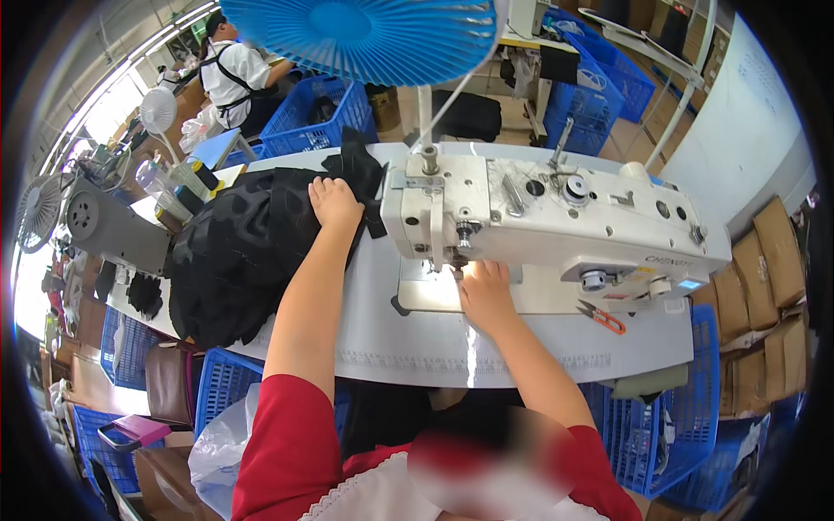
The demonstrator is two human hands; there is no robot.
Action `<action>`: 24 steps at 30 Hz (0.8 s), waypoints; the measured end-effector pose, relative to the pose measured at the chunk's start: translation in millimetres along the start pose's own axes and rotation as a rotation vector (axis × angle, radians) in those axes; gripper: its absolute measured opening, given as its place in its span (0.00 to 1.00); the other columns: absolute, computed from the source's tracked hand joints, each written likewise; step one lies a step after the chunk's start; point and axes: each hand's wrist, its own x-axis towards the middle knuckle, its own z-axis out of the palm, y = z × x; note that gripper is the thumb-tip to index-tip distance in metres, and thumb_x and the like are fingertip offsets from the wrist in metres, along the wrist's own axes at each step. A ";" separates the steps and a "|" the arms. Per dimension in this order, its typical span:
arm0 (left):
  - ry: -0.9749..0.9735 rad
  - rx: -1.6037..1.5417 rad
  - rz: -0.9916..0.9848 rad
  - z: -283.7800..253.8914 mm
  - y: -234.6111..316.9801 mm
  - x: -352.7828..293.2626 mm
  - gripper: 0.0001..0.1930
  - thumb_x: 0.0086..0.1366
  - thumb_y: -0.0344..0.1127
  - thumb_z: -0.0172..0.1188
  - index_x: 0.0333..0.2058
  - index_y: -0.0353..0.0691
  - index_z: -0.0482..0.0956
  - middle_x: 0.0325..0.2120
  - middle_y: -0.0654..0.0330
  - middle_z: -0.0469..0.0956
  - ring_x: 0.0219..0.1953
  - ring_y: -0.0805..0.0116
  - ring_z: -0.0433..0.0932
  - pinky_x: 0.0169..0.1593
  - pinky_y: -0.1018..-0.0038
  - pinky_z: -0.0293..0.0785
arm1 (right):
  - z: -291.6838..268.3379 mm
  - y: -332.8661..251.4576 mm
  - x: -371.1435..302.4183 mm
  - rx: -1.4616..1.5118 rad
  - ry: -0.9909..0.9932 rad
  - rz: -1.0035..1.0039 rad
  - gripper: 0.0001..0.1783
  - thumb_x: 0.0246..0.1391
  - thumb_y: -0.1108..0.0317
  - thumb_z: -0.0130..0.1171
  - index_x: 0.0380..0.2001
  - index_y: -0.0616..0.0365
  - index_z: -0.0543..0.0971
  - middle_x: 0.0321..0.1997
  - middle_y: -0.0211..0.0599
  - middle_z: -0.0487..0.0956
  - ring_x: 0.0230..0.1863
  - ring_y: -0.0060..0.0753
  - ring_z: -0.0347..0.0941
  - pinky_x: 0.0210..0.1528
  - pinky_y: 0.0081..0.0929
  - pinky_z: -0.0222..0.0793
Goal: The person sews fabric pieces together using a sewing machine and places the completed pieces into a plastic bag in a basket.
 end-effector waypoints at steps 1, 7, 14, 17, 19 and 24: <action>-0.059 -0.123 0.036 -2.6 3.7 5.0 0.28 0.53 0.49 0.68 0.48 0.39 0.76 0.48 0.53 0.77 0.62 0.53 0.66 0.63 0.62 0.61 | 1.9 2.2 0.0 0.018 -0.012 0.006 0.07 0.46 0.68 0.59 0.26 0.61 0.78 0.41 0.43 0.72 0.51 0.49 0.64 0.54 0.49 0.56; -0.094 -0.847 0.016 18.0 37.8 -13.5 0.25 0.58 0.44 0.64 0.47 0.30 0.75 0.47 0.44 0.77 0.50 0.45 0.76 0.50 0.59 0.74 | 14.0 14.0 3.6 0.049 -0.066 0.127 0.18 0.43 0.74 0.55 0.42 0.61 0.74 0.47 0.48 0.72 0.55 0.52 0.64 0.58 0.53 0.55; 0.121 -0.738 0.415 16.9 54.0 -38.2 0.22 0.59 0.41 0.62 0.48 0.34 0.75 0.46 0.48 0.78 0.47 0.49 0.77 0.47 0.62 0.75 | 12.9 32.6 28.2 0.059 -0.236 0.211 0.19 0.45 0.75 0.53 0.45 0.63 0.74 0.47 0.54 0.76 0.51 0.57 0.71 0.54 0.51 0.64; 0.232 -0.680 0.569 12.9 51.5 -44.8 0.21 0.59 0.40 0.62 0.48 0.35 0.75 0.45 0.50 0.79 0.45 0.51 0.78 0.46 0.63 0.76 | 7.6 34.2 34.5 0.056 -0.358 0.267 0.17 0.47 0.75 0.52 0.43 0.64 0.75 0.43 0.53 0.78 0.46 0.56 0.73 0.48 0.47 0.67; 0.306 -0.637 0.672 10.0 51.3 -47.7 0.20 0.59 0.40 0.61 0.48 0.36 0.75 0.44 0.52 0.79 0.44 0.52 0.78 0.46 0.63 0.76 | 2.0 29.1 37.1 0.078 -0.357 0.266 0.15 0.47 0.75 0.52 0.41 0.63 0.76 0.41 0.52 0.78 0.45 0.55 0.74 0.47 0.46 0.68; 0.442 -0.544 0.865 0.6 38.6 -71.2 0.19 0.60 0.38 0.60 0.49 0.38 0.75 0.43 0.54 0.79 0.42 0.54 0.79 0.44 0.65 0.77 | -14.1 12.5 33.6 0.103 -0.651 0.291 0.11 0.47 0.72 0.55 0.36 0.57 0.80 0.40 0.45 0.78 0.45 0.49 0.75 0.47 0.46 0.68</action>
